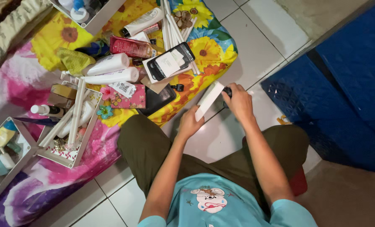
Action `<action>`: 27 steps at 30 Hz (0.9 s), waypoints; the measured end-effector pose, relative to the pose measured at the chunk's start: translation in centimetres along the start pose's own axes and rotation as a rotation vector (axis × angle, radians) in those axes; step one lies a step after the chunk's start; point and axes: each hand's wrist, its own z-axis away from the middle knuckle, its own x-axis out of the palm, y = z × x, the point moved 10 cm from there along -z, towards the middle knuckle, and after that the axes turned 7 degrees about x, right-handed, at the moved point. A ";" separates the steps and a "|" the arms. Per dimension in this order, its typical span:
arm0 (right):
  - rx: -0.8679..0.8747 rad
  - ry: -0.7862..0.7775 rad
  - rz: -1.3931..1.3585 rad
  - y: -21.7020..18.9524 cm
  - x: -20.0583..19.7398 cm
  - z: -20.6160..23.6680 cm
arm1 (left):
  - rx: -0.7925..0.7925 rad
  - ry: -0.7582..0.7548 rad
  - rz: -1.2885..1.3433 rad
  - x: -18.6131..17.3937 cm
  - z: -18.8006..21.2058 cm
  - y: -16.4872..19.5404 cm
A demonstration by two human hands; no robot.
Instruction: The person assembles a white perforated plastic storage tray by attaching black plastic feet to its underside. They then place a black pouch, a passport, and several white cylindrical tubes into the tray. The person sits on the floor in a cluttered room while performing the task.
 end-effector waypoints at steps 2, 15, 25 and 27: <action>-0.015 -0.012 -0.046 -0.6 0.1 0.2 | 0.011 0.020 -0.030 0.1 -0.6 0.6; -0.187 -0.325 -0.024 -4.0 6.6 3.2 | 0.020 0.096 -0.067 0.6 -0.5 -1.5; 0.298 -0.879 -0.514 1.6 13.4 2.3 | 0.026 0.061 -0.015 -0.9 -1.4 -1.4; 0.309 -0.975 -0.662 1.5 13.6 2.6 | 0.031 0.030 0.000 -1.1 -1.5 -0.7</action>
